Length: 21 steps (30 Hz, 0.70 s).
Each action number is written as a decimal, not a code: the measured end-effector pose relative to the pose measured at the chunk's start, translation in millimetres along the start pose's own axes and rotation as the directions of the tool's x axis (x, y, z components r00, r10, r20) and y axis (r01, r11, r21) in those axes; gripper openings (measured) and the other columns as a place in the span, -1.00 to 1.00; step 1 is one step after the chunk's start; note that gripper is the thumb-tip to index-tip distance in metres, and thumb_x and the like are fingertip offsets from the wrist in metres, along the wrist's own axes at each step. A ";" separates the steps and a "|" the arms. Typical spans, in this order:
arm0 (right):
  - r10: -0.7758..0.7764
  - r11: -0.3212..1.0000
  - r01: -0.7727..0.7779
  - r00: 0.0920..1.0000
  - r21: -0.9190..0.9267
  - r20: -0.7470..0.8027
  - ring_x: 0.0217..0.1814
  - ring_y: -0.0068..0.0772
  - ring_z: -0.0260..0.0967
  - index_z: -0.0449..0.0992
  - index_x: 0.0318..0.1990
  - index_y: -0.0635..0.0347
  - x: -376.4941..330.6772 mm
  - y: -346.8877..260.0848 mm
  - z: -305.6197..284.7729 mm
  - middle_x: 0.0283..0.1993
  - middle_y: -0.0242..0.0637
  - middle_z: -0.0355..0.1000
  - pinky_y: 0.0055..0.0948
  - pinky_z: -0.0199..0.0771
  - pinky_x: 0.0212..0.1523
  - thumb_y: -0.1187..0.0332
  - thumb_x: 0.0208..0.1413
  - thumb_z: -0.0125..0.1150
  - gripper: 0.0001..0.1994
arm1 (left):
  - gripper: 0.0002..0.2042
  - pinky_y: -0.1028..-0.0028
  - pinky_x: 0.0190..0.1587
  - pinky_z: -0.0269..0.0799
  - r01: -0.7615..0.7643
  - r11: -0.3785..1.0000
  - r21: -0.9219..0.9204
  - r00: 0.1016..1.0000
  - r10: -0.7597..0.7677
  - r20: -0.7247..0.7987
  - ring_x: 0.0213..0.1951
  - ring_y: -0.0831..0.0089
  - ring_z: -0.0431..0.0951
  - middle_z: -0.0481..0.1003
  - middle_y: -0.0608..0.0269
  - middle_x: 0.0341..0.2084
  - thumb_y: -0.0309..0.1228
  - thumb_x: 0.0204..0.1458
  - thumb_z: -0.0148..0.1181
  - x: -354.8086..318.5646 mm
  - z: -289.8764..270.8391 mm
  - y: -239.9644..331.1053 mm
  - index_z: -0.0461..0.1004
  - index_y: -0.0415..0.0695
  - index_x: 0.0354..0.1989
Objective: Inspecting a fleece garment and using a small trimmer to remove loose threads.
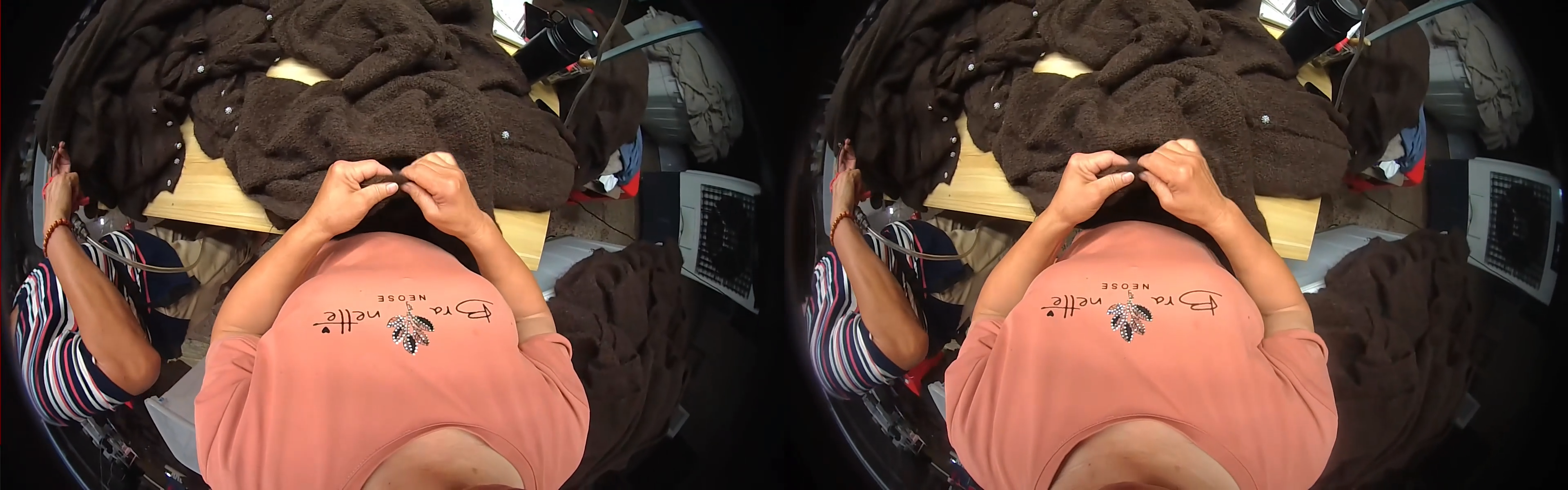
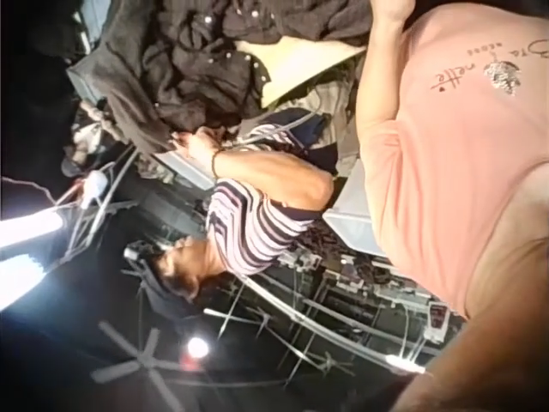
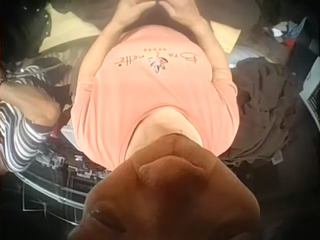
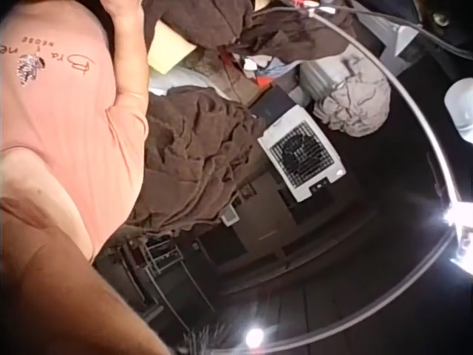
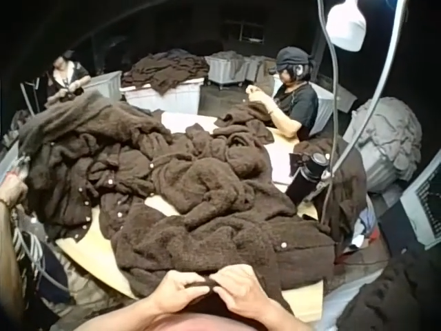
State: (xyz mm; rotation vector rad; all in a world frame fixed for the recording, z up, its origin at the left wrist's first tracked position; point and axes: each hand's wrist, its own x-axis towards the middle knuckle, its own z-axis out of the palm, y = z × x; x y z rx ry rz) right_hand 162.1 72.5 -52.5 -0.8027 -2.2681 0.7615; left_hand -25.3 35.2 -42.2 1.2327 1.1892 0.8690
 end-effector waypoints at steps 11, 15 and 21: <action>0.372 0.816 -0.396 0.917 0.420 0.142 -0.51 -0.55 0.30 0.45 -0.42 0.33 -3.4 13.0 10.6 -0.56 -0.23 0.38 -0.51 0.30 -0.45 0.50 -0.08 0.14 -0.93 | -0.95 0.67 -0.48 0.24 0.102 0.989 -0.111 0.987 -0.114 -0.112 -0.54 0.76 0.31 0.43 0.46 -0.63 -0.58 -0.08 0.13 -0.4 -16.0 -23.1 0.50 -0.25 -0.51; 0.381 0.739 -0.492 0.868 0.460 0.317 -0.47 -0.75 0.17 0.44 -0.45 0.32 -1.1 23.4 2.9 -0.56 -0.47 0.31 -0.66 0.20 -0.45 0.51 -0.05 0.16 -0.94 | -0.96 0.67 -0.44 0.26 0.119 0.919 -0.376 0.969 -0.189 -0.157 -0.54 0.77 0.31 0.42 0.47 -0.62 -0.59 -0.07 0.12 5.4 -22.1 -27.8 0.50 -0.23 -0.50; 0.368 0.665 -0.509 0.860 0.546 0.354 -0.47 -0.78 0.16 0.45 -0.42 0.31 -4.1 25.0 4.6 -0.53 -0.53 0.32 -0.70 0.17 -0.46 0.52 -0.03 0.14 -0.96 | -0.84 0.54 -0.25 0.34 -0.141 0.936 0.323 0.973 0.191 -0.129 -0.37 0.51 0.45 0.47 0.26 -0.46 -0.50 -0.17 0.22 5.0 -7.8 -24.4 0.47 -0.26 -0.37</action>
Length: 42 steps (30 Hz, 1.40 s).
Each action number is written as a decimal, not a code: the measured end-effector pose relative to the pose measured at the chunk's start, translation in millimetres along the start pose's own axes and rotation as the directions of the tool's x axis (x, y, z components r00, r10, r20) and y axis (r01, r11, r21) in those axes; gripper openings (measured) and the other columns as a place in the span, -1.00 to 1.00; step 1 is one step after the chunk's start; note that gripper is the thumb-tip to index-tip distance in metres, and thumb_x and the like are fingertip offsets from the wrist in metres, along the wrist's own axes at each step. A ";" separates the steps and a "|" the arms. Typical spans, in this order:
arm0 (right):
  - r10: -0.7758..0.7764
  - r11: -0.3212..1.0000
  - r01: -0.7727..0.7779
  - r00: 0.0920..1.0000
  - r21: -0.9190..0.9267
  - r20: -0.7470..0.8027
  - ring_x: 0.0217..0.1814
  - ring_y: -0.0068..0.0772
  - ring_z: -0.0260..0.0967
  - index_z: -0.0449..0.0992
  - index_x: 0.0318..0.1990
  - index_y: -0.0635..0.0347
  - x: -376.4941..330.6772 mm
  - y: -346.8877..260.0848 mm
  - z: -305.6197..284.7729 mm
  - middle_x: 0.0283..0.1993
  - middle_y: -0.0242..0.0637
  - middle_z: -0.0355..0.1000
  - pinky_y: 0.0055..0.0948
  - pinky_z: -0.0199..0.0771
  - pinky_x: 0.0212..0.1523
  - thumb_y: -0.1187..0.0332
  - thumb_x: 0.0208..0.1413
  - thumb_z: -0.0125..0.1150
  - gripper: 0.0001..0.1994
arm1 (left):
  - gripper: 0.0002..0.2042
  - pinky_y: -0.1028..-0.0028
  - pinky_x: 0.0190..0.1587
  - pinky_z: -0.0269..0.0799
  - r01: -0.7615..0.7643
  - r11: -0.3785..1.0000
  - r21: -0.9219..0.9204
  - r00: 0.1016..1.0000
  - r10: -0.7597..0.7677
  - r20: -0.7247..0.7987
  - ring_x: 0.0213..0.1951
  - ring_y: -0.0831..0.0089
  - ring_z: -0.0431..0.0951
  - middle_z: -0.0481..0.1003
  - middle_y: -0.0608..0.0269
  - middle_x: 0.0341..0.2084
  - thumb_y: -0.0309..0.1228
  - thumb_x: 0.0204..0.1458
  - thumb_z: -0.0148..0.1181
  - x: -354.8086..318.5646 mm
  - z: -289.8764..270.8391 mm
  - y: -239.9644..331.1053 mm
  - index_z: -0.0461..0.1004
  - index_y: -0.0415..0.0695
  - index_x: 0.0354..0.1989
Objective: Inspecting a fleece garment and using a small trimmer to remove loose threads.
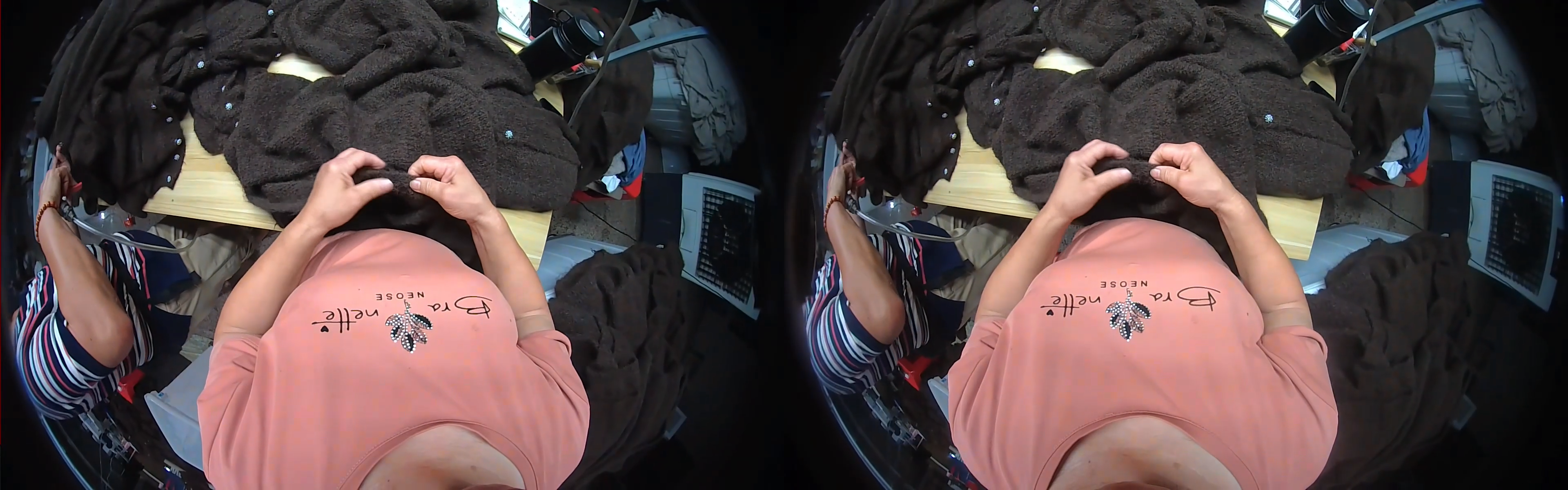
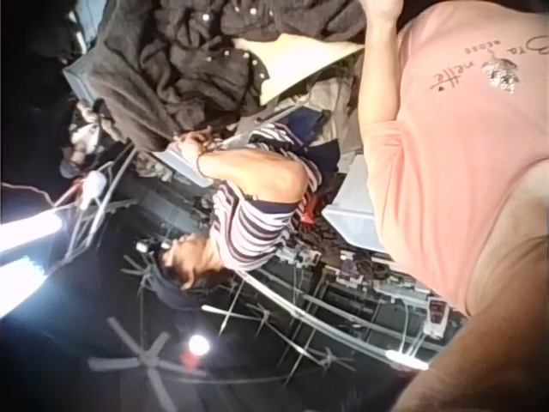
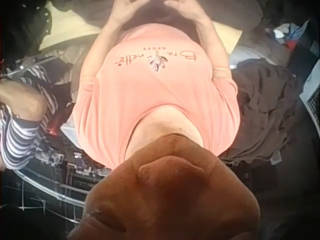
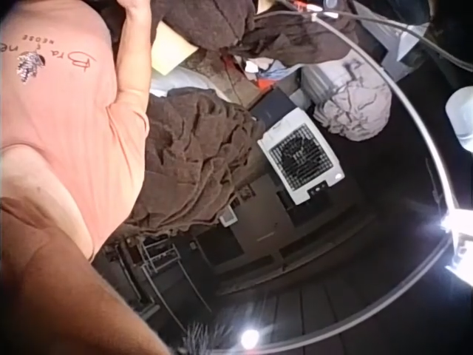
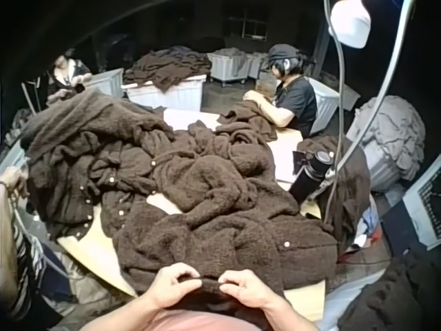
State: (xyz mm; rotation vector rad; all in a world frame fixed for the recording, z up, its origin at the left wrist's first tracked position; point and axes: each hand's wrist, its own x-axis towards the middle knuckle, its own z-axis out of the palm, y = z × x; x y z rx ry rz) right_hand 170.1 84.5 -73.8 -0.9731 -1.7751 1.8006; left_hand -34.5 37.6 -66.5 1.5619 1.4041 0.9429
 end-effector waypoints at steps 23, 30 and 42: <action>-0.451 0.754 0.351 0.891 -0.556 -0.049 -0.40 -0.17 0.27 0.38 -0.50 0.28 -7.1 -7.6 21.1 -0.51 -0.19 0.32 -0.29 0.20 -0.33 0.51 -0.22 0.07 -0.93 | -0.95 0.66 -0.44 0.31 0.259 0.915 -0.308 0.956 -0.198 0.218 -0.51 0.70 0.37 0.47 0.36 -0.58 -0.62 -0.15 0.14 -3.4 19.3 1.0 0.48 -0.29 -0.48; -0.537 0.733 0.395 0.836 -0.554 -0.114 -0.45 -0.15 0.25 0.35 -0.50 0.30 -7.0 -1.7 25.5 -0.54 -0.18 0.28 -0.30 0.21 -0.37 0.58 -0.21 0.07 -0.94 | -0.98 0.64 -0.47 0.28 0.325 0.865 -0.381 0.932 -0.223 0.286 -0.51 0.71 0.34 0.43 0.41 -0.60 -0.61 -0.14 0.11 -4.7 16.7 6.1 0.45 -0.29 -0.51; -0.507 0.788 0.199 0.746 -0.582 -0.432 -0.18 -0.27 0.35 0.38 -0.24 0.29 -21.8 1.0 14.0 -0.26 -0.18 0.35 -0.45 0.35 -0.15 0.55 -0.16 0.18 -0.74 | -0.96 0.65 -0.40 0.35 0.369 0.780 -0.505 0.929 -0.303 0.211 -0.49 0.68 0.41 0.49 0.36 -0.54 -0.58 -0.08 0.14 -4.0 20.4 8.2 0.50 -0.28 -0.44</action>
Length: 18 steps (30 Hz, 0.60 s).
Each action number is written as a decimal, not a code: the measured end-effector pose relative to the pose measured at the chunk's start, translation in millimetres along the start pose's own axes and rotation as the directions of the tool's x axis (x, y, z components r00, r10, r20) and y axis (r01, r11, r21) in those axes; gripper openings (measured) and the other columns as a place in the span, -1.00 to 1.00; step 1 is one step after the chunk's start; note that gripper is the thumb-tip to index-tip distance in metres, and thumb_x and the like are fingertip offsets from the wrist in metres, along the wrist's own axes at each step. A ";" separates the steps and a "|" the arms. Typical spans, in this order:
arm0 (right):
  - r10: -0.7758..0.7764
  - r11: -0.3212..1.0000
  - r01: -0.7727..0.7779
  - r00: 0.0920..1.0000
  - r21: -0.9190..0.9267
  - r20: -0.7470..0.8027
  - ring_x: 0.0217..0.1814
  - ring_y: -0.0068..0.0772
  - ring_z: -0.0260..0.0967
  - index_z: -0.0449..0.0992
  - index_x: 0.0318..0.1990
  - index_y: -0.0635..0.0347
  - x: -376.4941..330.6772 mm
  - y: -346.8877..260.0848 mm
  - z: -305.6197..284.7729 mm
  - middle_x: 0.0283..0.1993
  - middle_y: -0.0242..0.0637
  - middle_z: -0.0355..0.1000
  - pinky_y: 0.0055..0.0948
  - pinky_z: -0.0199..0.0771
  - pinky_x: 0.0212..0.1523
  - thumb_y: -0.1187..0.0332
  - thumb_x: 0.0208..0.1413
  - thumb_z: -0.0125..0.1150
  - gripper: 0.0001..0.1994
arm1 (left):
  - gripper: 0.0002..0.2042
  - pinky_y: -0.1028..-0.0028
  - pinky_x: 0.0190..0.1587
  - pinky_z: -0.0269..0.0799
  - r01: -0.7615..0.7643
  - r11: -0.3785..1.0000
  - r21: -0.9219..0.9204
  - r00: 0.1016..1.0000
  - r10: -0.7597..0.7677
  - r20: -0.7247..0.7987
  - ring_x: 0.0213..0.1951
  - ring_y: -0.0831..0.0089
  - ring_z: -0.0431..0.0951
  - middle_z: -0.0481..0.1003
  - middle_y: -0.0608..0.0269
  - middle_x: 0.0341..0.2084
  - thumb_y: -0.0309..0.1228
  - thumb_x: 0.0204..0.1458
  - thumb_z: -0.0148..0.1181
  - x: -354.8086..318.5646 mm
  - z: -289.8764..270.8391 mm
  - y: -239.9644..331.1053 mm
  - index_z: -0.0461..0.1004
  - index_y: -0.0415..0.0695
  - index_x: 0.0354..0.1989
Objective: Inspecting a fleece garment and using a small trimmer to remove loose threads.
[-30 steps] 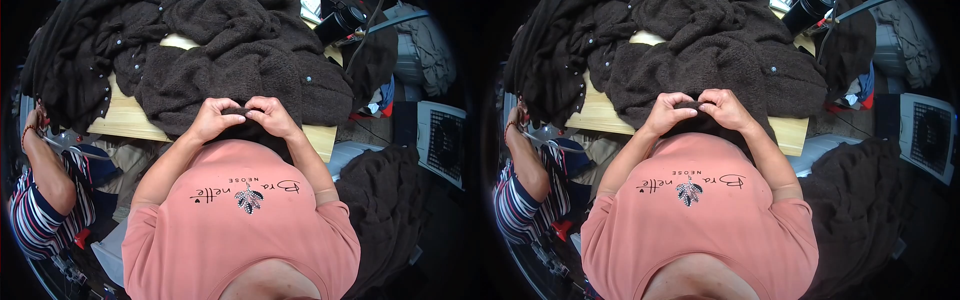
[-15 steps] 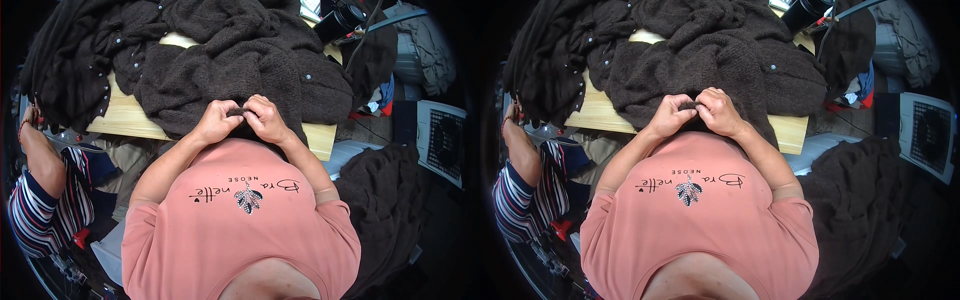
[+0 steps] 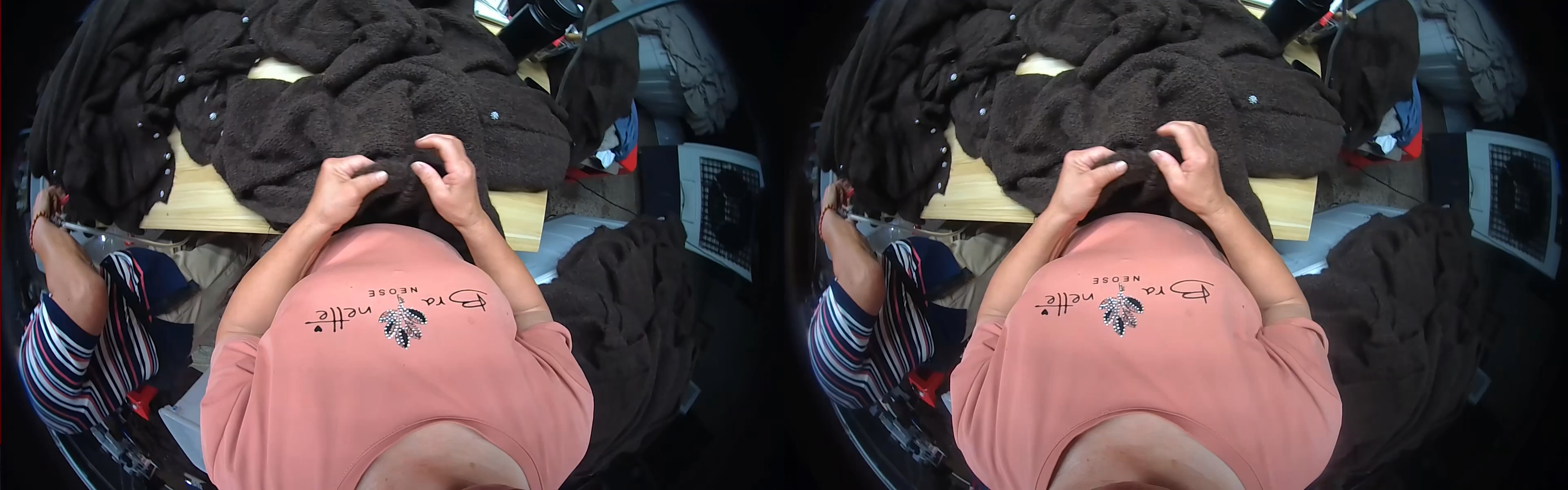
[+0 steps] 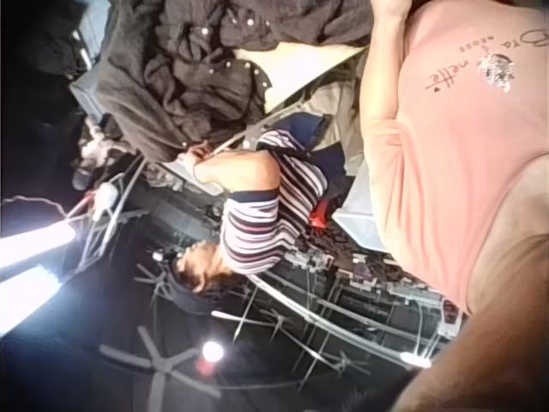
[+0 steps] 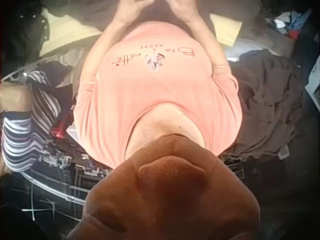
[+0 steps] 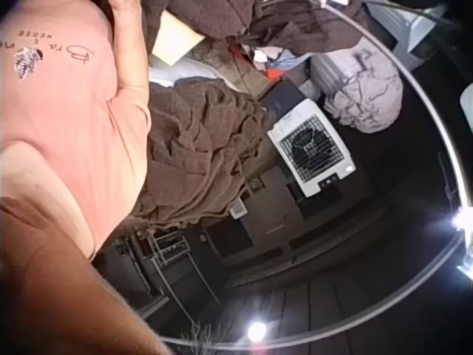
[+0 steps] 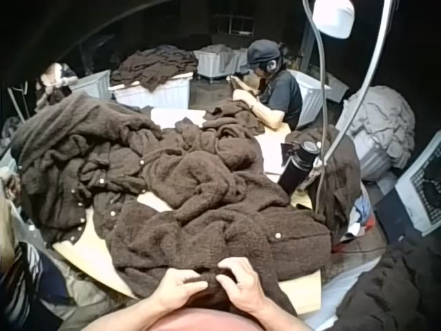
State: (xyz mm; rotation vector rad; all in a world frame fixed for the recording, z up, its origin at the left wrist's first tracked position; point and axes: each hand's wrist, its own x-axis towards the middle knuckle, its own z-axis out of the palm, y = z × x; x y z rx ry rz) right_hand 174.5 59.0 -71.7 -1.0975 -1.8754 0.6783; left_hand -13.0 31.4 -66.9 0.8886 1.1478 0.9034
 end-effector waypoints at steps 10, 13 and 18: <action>0.369 0.835 -0.316 0.929 -0.451 0.032 -0.11 -0.10 0.28 0.35 -0.15 0.25 -76.7 22.3 8.9 -0.17 -0.13 0.31 -0.21 0.29 -0.14 0.40 -0.24 0.20 -0.61 | -0.96 0.67 -0.38 0.30 -0.088 0.995 0.037 0.996 0.089 -0.020 -0.47 0.70 0.38 0.47 0.39 -0.53 -0.58 -0.08 0.12 21.7 -14.6 3.9 0.49 -0.24 -0.47; 0.433 0.785 -0.390 0.901 -0.481 -0.025 -0.08 -0.05 0.28 0.35 -0.19 0.27 -81.2 13.5 -1.0 -0.15 -0.08 0.33 -0.21 0.30 -0.11 0.41 -0.25 0.21 -0.63 | -0.95 0.66 -0.36 0.32 -0.037 0.996 -0.075 0.999 0.039 0.021 -0.46 0.68 0.40 0.48 0.38 -0.49 -0.59 -0.07 0.09 26.2 -14.2 12.0 0.49 -0.24 -0.45; 0.609 0.614 -0.457 0.793 -0.643 0.017 -0.08 -0.01 0.30 0.37 -0.18 0.28 -114.5 3.3 -2.9 -0.16 -0.01 0.36 -0.22 0.31 -0.09 0.38 -0.24 0.20 -0.63 | -0.93 0.61 -0.29 0.37 -0.013 0.948 -0.318 0.998 0.032 0.053 -0.40 0.59 0.46 0.50 0.26 -0.45 -0.59 -0.05 0.08 32.5 -18.1 23.5 0.46 -0.28 -0.39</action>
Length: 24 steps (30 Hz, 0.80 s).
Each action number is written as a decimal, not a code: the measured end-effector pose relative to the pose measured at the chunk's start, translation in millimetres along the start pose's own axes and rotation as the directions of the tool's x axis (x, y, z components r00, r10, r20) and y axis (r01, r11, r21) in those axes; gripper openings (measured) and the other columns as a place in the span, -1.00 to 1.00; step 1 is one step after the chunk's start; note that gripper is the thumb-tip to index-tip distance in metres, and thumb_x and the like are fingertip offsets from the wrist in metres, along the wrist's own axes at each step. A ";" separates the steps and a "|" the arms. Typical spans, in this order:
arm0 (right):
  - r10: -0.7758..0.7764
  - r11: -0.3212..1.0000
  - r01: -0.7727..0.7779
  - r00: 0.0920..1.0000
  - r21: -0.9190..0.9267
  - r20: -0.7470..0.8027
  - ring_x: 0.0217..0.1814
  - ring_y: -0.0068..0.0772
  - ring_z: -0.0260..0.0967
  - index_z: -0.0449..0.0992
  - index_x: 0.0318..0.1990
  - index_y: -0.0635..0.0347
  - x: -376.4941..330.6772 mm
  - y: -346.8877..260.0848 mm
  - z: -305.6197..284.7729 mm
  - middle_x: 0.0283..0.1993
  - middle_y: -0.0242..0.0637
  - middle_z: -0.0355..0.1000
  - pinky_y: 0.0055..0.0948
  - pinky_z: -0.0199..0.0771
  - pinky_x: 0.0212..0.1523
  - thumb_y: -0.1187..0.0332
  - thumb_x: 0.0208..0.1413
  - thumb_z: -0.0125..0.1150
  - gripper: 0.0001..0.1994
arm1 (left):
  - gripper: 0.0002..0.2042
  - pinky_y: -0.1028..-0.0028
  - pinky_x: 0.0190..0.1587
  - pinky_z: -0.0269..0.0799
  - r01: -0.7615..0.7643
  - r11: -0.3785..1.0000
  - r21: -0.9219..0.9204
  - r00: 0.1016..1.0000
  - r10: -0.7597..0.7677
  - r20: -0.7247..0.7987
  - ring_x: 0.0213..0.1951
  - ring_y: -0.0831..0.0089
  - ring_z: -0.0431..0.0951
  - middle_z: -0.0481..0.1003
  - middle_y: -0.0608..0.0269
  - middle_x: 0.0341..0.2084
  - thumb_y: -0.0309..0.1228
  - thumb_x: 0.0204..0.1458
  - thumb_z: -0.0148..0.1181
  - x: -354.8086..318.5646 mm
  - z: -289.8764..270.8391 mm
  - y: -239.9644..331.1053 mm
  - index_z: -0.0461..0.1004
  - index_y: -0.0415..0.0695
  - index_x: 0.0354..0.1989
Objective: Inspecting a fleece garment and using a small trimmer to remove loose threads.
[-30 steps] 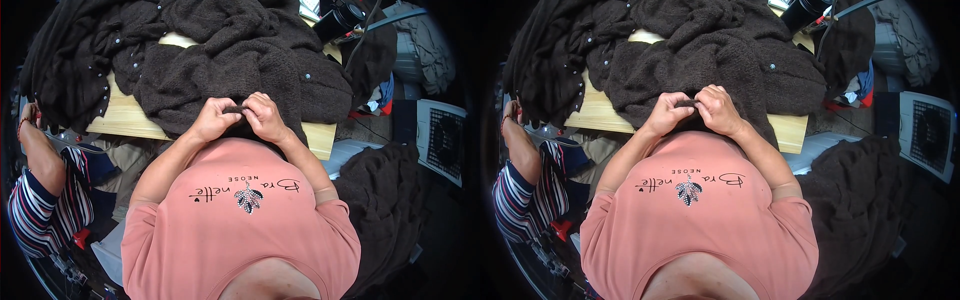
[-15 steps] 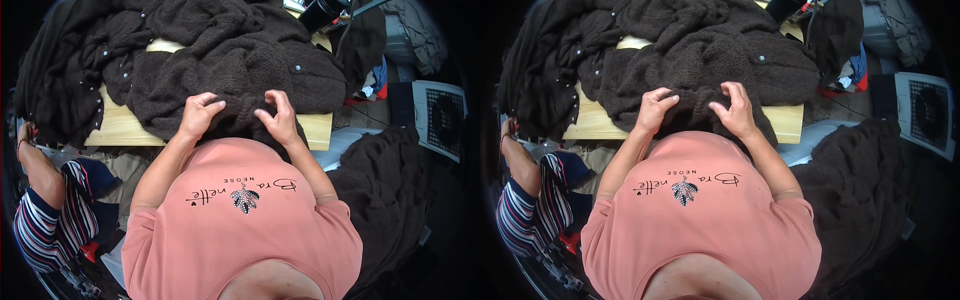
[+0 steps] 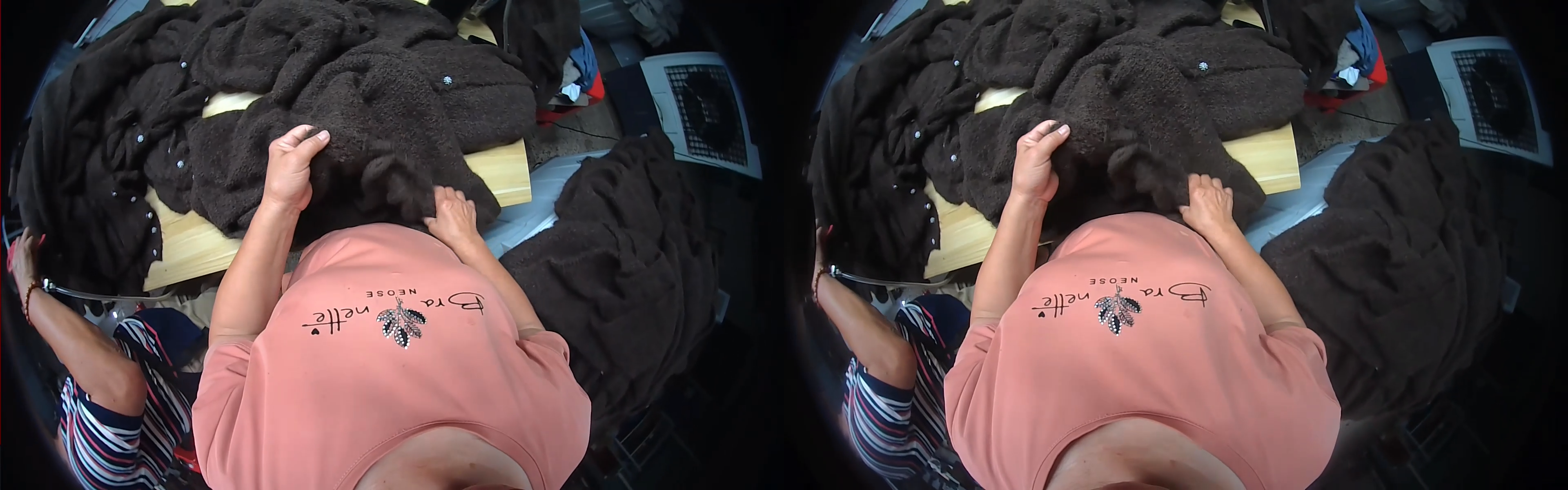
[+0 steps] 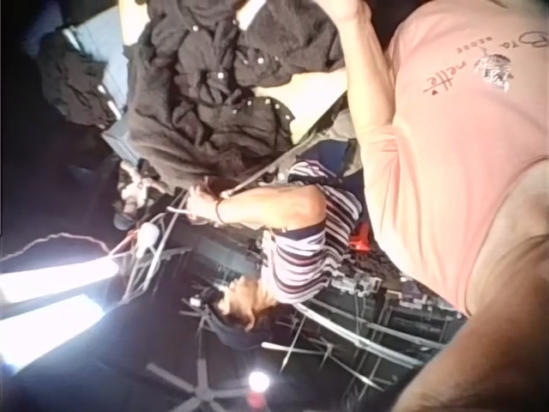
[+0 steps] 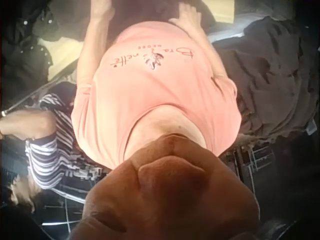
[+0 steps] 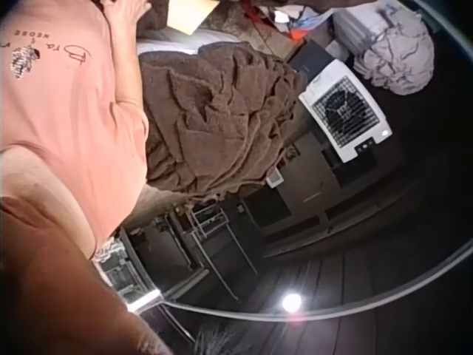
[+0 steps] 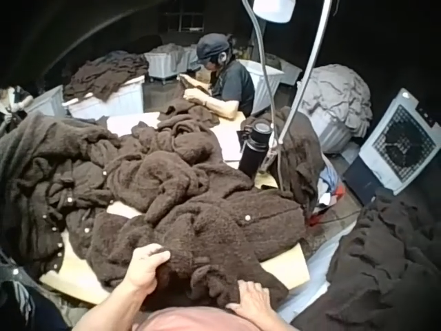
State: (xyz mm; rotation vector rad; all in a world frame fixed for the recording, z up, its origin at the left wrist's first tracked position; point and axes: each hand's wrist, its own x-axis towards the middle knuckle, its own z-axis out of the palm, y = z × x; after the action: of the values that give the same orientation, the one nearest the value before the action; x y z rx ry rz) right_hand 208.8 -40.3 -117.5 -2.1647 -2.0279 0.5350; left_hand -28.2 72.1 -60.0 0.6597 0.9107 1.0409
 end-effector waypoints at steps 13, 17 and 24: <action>-0.425 0.871 0.362 0.216 -0.332 -0.879 -0.26 -0.14 0.39 0.36 -0.16 0.39 88.7 -11.0 -125.5 -0.28 -0.10 0.40 -0.34 0.40 -0.20 0.42 -0.17 0.27 -0.62 | -0.92 0.61 -0.25 0.37 -0.205 0.970 -0.134 0.978 0.208 0.013 -0.38 0.58 0.47 0.50 0.24 -0.42 -0.62 -0.03 0.01 -15.3 -2.1 33.8 0.45 -0.27 -0.39; -0.220 0.965 0.115 0.846 -0.237 -0.485 0.13 -0.01 0.10 0.24 0.06 0.22 93.4 7.1 -47.8 0.06 -0.04 0.18 -0.16 0.10 0.09 0.47 -0.31 0.23 -0.38 | -0.92 0.64 -0.29 0.35 -0.186 0.979 -0.082 0.982 0.183 -0.042 -0.42 0.63 0.44 0.49 0.29 -0.45 -0.62 -0.05 0.04 -21.8 -18.7 13.3 0.46 -0.26 -0.40; -0.656 0.717 0.697 0.682 0.013 -0.323 0.04 -0.18 0.20 0.35 -0.03 0.15 69.6 -52.7 -37.1 -0.03 -0.24 0.27 -0.22 0.11 -0.02 0.44 -0.45 0.33 -0.38 | -0.94 0.65 -0.31 0.33 -0.169 0.984 -0.054 0.978 0.161 -0.132 -0.43 0.67 0.41 0.49 0.31 -0.47 -0.60 -0.05 0.05 -33.3 -19.5 -5.8 0.46 -0.27 -0.41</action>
State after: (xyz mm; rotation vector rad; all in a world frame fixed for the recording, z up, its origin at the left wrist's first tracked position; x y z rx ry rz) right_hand 174.3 38.4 -77.4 -1.1553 -2.3088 0.2072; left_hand -49.9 39.9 -63.8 0.6284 0.9399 1.2678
